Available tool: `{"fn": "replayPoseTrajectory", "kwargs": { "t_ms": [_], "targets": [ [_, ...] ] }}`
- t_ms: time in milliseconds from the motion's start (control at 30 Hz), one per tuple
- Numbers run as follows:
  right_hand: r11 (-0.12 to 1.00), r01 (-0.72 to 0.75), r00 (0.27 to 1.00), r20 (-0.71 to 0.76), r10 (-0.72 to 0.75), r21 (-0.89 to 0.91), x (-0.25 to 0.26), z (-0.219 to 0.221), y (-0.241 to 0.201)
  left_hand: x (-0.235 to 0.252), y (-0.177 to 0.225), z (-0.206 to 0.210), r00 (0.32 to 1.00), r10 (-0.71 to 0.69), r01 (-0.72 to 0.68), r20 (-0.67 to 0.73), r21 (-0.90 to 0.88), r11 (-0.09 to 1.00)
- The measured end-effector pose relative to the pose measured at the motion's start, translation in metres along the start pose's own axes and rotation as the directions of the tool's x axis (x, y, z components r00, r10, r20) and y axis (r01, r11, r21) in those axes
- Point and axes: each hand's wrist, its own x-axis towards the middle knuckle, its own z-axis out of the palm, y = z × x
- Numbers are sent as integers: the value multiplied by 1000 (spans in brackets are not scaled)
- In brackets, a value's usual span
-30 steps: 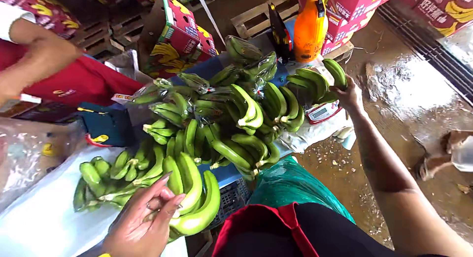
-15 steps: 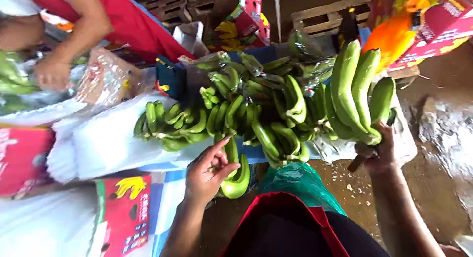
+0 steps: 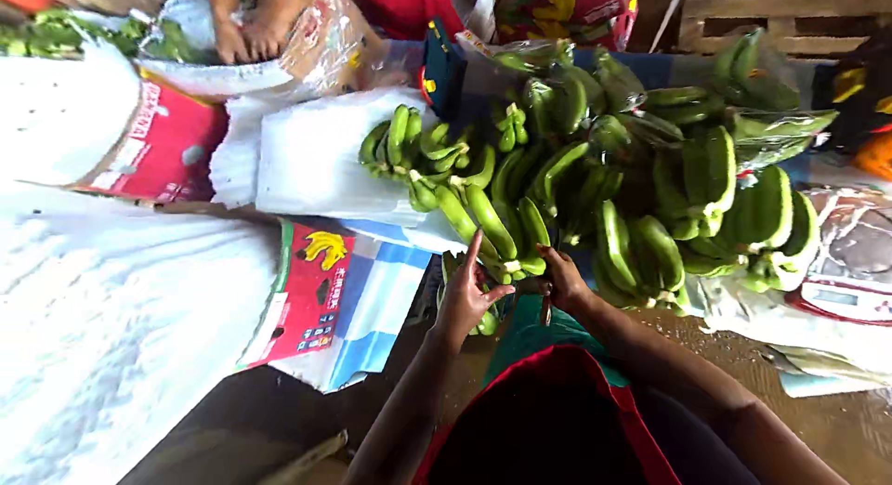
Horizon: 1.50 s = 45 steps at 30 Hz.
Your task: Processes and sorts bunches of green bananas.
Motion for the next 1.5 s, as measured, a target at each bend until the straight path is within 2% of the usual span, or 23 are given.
{"fn": "replayPoseTrajectory", "kwargs": {
  "t_ms": [100, 167, 233, 333, 400, 467, 533, 633, 700, 800, 900, 1000, 1133, 1200, 1300, 1333, 1400, 1500],
  "targets": [
    [996, -36, 998, -62, 31, -77, 26, -8, 21, 2, -29, 14, 994, -75, 74, 84, 20, 997],
    [958, -34, 996, -85, 10, -284, 37, -20, 25, 9, -40, 29, 963, -206, 193, 173, 88, 977],
    [793, -23, 996, -84, -35, -609, 33, -37, 17, 8, -52, 50, 936, -287, 267, 202, 121, 956],
    [397, 109, 982, 37, -184, -912, -7, -58, -8, 4, -50, 66, 930, -328, 313, 166, 110, 943],
    [231, 98, 991, 74, -110, -968, -41, -62, -17, 2, -38, 69, 918, -363, 360, 158, 51, 932],
    [151, 73, 996, 81, 44, -986, -58, -63, -16, -3, -40, 77, 949, -307, 309, 76, -19, 951],
    [184, 132, 981, 155, 116, -974, -59, -71, -6, -5, -38, 83, 961, -275, 275, 13, -39, 961],
    [395, 191, 961, 254, 113, -899, -51, -84, 12, -10, -47, 92, 977, -211, 209, -32, -58, 976],
    [550, 131, 962, 241, 131, -825, -43, -87, 23, -14, -54, 94, 987, -159, 156, -36, -72, 985],
    [721, 9, 976, 164, 145, -692, -32, -86, 36, -12, -55, 92, 989, -148, 146, -24, -63, 987],
    [847, -52, 986, 108, 128, -529, -27, -79, 50, -12, -57, 91, 989, -147, 145, -27, -57, 988],
    [896, -71, 991, 73, 114, -439, -25, -62, 61, -13, -61, 92, 993, -113, 111, -37, -60, 992],
    [909, -36, 997, 50, 62, -415, -12, -39, 69, -10, -60, 89, 993, -116, 117, 15, -62, 991],
    [890, -47, 997, 36, 71, -453, -14, -30, 66, -10, -57, 86, 986, -154, 155, 66, -5, 988],
    [815, -80, 982, 94, 163, -574, -60, -35, 44, -4, -55, 85, 986, -154, 154, 66, 2, 988],
    [820, -70, 988, 72, 134, -569, -70, -43, 38, 0, -55, 87, 988, -148, 149, 51, -15, 989],
    [878, -32, 990, -134, -37, -478, -70, -60, 37, 1, -48, 90, 981, -182, 184, 61, -44, 982],
    [867, 47, 934, -285, -214, -497, -23, -60, 34, 3, -49, 92, 982, -186, 187, 21, -53, 981]
  ]
}}
